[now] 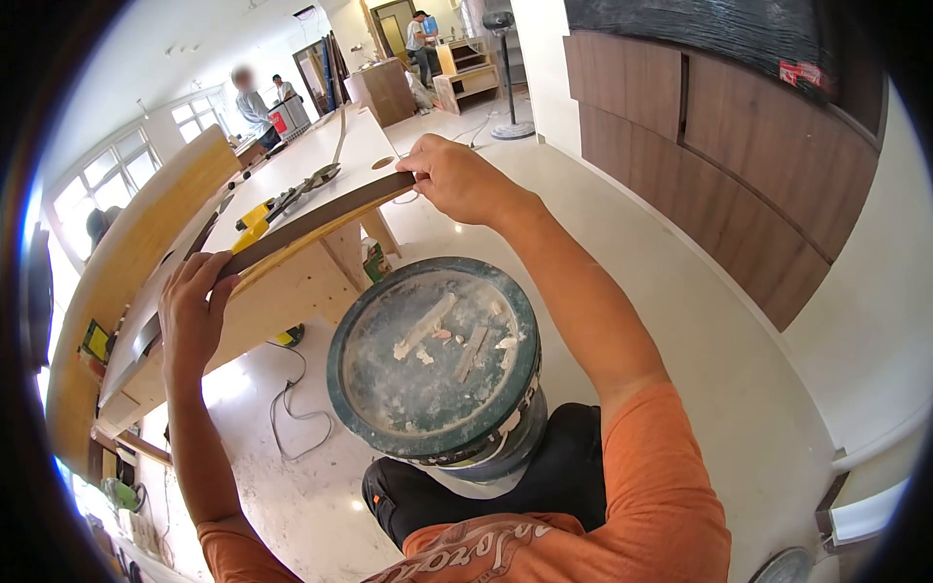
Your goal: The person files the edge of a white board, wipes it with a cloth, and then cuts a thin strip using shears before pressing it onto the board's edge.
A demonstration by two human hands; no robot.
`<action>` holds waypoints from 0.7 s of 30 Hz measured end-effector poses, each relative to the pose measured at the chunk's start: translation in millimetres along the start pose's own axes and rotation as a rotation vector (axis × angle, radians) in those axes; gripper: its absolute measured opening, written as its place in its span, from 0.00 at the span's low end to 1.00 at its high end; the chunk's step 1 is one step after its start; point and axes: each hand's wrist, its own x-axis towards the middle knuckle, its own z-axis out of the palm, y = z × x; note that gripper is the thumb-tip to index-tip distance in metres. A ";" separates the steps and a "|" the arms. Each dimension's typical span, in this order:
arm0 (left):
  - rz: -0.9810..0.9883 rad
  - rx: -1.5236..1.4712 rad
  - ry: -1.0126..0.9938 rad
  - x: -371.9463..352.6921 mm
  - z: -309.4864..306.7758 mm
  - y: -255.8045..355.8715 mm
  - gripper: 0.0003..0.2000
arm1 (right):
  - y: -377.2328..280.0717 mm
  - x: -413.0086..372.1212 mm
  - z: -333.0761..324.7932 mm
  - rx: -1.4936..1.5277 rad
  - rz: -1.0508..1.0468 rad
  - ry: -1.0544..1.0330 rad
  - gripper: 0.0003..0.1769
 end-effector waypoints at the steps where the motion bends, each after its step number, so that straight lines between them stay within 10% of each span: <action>1: 0.003 0.004 0.003 -0.1 0.7 -0.4 0.13 | -0.3 0.0 0.0 0.005 0.004 -0.002 0.15; 21: 0.000 0.027 0.025 4.5 -7.0 5.1 0.12 | -0.9 5.9 -9.0 0.088 0.090 -0.072 0.16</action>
